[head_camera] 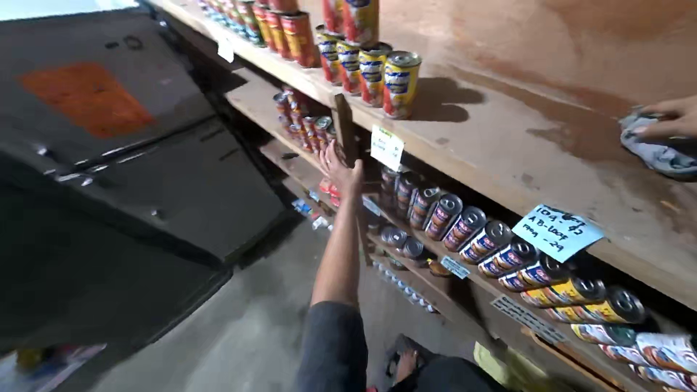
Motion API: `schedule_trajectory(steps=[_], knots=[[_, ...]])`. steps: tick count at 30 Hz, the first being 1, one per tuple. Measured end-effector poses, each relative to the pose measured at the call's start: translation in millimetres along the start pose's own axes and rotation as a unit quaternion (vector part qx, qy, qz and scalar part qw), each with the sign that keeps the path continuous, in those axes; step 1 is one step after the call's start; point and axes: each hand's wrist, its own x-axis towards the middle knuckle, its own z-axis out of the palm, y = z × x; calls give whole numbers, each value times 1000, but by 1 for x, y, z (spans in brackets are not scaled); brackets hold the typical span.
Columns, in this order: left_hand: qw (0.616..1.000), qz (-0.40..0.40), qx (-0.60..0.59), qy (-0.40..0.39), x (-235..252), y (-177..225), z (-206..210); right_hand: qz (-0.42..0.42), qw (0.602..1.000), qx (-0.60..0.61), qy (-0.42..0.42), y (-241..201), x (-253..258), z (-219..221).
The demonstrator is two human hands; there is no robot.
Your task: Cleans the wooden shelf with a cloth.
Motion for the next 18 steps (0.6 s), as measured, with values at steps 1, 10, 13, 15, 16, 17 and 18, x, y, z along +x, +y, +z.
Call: schedule_trajectory(steps=[1,10,13,15,16,17,18], knots=[[999,-10,-16,-28,8,-5,6,-47,999,-4,20,16,8,15],[997,16,2,72,33,-37,52,86,989,-2,119,24,51,25],[993,59,-5,97,31,-49,59,96,987,73,110,-90,43,-1],[991,71,-9,114,31,-50,62,52,980,131,142,-154,67,-10],[990,70,-12,121,31,-51,62,19,975,147,165,-173,92,-10],[990,66,-15,124,31,-49,62,-13,971,160,180,-192,118,-11],[991,64,-18,118,31,-47,61,-43,967,171,181,-214,140,-16]])
